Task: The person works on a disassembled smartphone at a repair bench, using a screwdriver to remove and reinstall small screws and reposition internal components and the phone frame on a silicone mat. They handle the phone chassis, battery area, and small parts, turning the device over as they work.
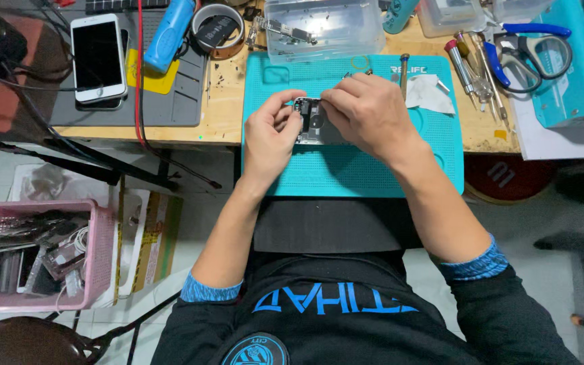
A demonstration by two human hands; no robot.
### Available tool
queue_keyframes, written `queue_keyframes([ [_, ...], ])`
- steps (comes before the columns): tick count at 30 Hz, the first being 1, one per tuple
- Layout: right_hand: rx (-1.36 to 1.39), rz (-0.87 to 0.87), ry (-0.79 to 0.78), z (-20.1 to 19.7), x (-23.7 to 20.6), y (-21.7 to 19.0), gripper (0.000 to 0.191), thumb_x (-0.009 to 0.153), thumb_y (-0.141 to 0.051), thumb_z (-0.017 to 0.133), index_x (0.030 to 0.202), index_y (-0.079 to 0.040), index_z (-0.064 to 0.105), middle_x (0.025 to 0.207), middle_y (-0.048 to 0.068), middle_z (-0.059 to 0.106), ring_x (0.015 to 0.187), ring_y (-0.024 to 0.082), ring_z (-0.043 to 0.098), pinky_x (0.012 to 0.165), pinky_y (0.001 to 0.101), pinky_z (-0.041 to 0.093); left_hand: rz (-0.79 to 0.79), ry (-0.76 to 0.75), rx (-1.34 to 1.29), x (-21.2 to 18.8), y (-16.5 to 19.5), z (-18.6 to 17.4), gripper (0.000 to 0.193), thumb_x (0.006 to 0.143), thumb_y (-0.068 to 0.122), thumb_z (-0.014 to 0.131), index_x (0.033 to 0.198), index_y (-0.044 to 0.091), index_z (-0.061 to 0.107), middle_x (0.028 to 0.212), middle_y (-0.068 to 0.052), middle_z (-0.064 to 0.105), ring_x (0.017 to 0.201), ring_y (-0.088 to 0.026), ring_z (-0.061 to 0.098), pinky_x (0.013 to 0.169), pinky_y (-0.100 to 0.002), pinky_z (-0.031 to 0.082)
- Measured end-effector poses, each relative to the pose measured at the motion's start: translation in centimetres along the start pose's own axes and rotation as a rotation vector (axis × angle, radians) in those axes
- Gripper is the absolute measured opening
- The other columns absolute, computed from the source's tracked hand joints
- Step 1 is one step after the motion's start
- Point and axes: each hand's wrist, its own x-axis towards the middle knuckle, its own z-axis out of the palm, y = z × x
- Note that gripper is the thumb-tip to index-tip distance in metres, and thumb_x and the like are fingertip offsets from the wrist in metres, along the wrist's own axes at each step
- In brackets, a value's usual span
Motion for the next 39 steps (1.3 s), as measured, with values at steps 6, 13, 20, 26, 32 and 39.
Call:
queue_keyframes([
  [6, -0.121, -0.063, 0.001, 0.5, 0.1, -0.3, 0.013, 0.089, -0.008, 0.077, 0.099, -0.008, 0.069, 0.088, 0.004, 0.065, 0.083, 0.024, 0.064, 0.073, 0.0380, 0.052, 0.020, 0.002, 0.105, 0.7, 0.3, 0.2, 0.019, 0.098, 0.003, 0.068, 0.116, -0.002, 0.065, 0.089, -0.001, 0.072, 0.079, 0.000, 0.063, 0.067, -0.019, 0.052],
  [13, 0.130, 0.068, -0.016, 0.0, 0.3, -0.4, 0.013, 0.091, -0.012, 0.078, 0.103, -0.008, 0.074, 0.093, 0.006, 0.068, 0.088, 0.026, 0.067, 0.074, 0.0396, 0.053, 0.047, 0.024, 0.192, 1.2, 0.3, 0.5, 0.013, 0.095, 0.005, 0.071, 0.107, -0.001, 0.069, 0.084, 0.000, 0.072, 0.076, 0.000, 0.062, 0.065, -0.020, 0.051],
  [20, 0.293, 0.232, -0.068, -0.2, 0.5, -0.3, 0.013, 0.093, -0.014, 0.077, 0.102, -0.006, 0.076, 0.090, 0.010, 0.071, 0.083, 0.028, 0.068, 0.073, 0.0386, 0.053, 0.067, 0.040, 0.239, 1.1, 0.4, 0.5, 0.013, 0.094, 0.005, 0.073, 0.105, -0.001, 0.070, 0.081, 0.000, 0.072, 0.074, 0.000, 0.062, 0.064, -0.021, 0.051],
  [26, 0.443, 0.421, -0.107, -0.1, 0.8, -0.5, 0.015, 0.093, -0.017, 0.075, 0.103, -0.006, 0.078, 0.085, 0.012, 0.071, 0.070, 0.024, 0.069, 0.062, 0.0338, 0.052, 0.057, 0.029, 0.239, 1.0, 0.7, 0.3, 0.015, 0.093, 0.005, 0.073, 0.106, -0.001, 0.070, 0.082, -0.001, 0.073, 0.076, -0.001, 0.063, 0.066, -0.021, 0.051],
  [32, 0.460, 0.444, -0.104, 0.1, 0.8, -0.4, 0.014, 0.094, -0.015, 0.073, 0.103, -0.006, 0.078, 0.085, 0.011, 0.072, 0.072, 0.023, 0.071, 0.064, 0.0334, 0.053, 0.046, -0.021, 0.183, 1.0, 0.4, 0.0, 0.017, 0.095, 0.006, 0.073, 0.110, -0.001, 0.069, 0.087, -0.002, 0.075, 0.081, -0.001, 0.066, 0.071, -0.020, 0.053],
  [39, 0.315, 0.177, -0.003, 0.1, 0.4, -0.4, 0.011, 0.095, -0.009, 0.075, 0.105, -0.004, 0.073, 0.091, 0.012, 0.072, 0.081, 0.028, 0.071, 0.069, 0.0376, 0.055, 0.011, -0.046, 0.113, 1.3, 0.2, -0.5, 0.018, 0.099, 0.007, 0.068, 0.115, -0.001, 0.070, 0.094, -0.003, 0.077, 0.083, -0.002, 0.066, 0.073, -0.020, 0.054],
])
